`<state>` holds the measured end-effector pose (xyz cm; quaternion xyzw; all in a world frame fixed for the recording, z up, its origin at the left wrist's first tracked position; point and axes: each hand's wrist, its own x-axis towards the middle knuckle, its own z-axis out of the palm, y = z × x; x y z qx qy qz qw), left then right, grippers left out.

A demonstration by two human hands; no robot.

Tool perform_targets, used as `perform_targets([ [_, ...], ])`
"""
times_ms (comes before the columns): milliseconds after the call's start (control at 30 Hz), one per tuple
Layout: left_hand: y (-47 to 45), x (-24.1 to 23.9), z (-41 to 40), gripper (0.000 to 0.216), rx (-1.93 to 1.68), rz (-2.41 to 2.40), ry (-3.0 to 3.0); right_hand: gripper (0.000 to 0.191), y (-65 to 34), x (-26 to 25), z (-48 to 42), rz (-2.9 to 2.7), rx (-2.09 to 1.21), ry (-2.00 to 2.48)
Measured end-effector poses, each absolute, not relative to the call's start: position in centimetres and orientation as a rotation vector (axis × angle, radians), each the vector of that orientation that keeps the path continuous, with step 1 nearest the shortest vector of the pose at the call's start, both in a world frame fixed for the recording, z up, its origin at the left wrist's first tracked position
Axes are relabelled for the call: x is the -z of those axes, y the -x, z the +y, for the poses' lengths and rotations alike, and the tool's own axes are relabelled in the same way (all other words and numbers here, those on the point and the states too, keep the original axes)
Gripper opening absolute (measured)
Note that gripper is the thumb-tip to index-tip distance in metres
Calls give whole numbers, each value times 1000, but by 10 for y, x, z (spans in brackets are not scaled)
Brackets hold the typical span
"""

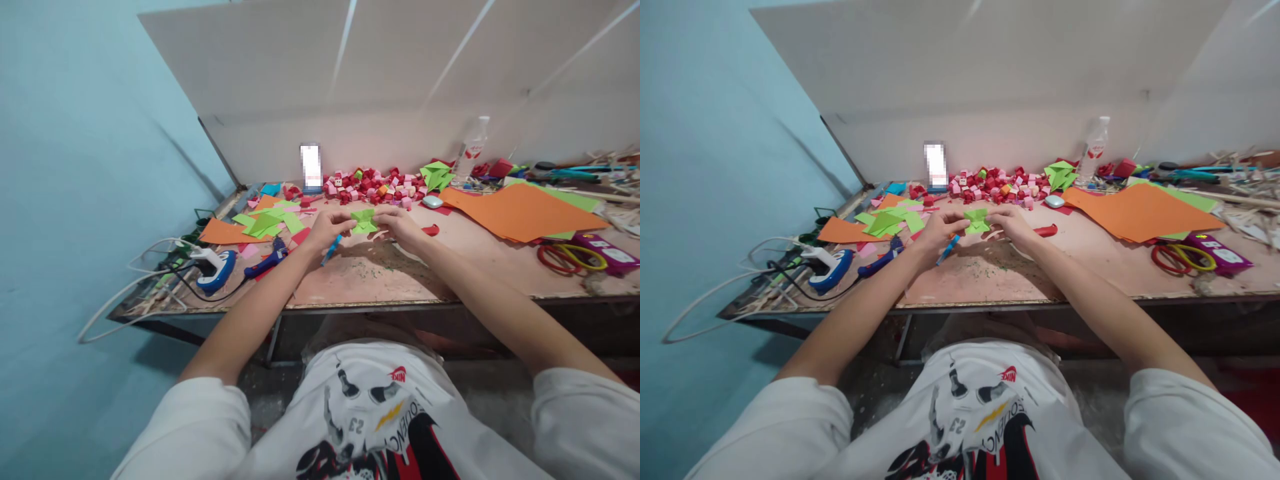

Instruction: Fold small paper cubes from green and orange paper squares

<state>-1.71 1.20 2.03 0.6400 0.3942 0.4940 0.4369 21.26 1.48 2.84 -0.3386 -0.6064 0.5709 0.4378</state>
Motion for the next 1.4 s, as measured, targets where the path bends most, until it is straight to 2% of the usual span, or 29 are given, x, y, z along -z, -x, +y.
perform_targets([
  [267,19,-24,13,37,-1274,922,-1579,17,-218,-24,19,-1588,-1414,825],
  [700,20,-27,2,23,-1244,913,-1568,18,-218,-29,16,-1580,-1413,833],
  [933,19,-28,0,20,-1115,981,-1650,20,-216,-28,19,-1521,-1387,836],
  [1233,20,-24,6,25,-1188,1018,-1623,38,-215,-28,16,-1534,-1370,827],
  [1400,19,-28,-1,20,-1172,999,-1603,32,-215,-30,13,-1580,-1350,835],
])
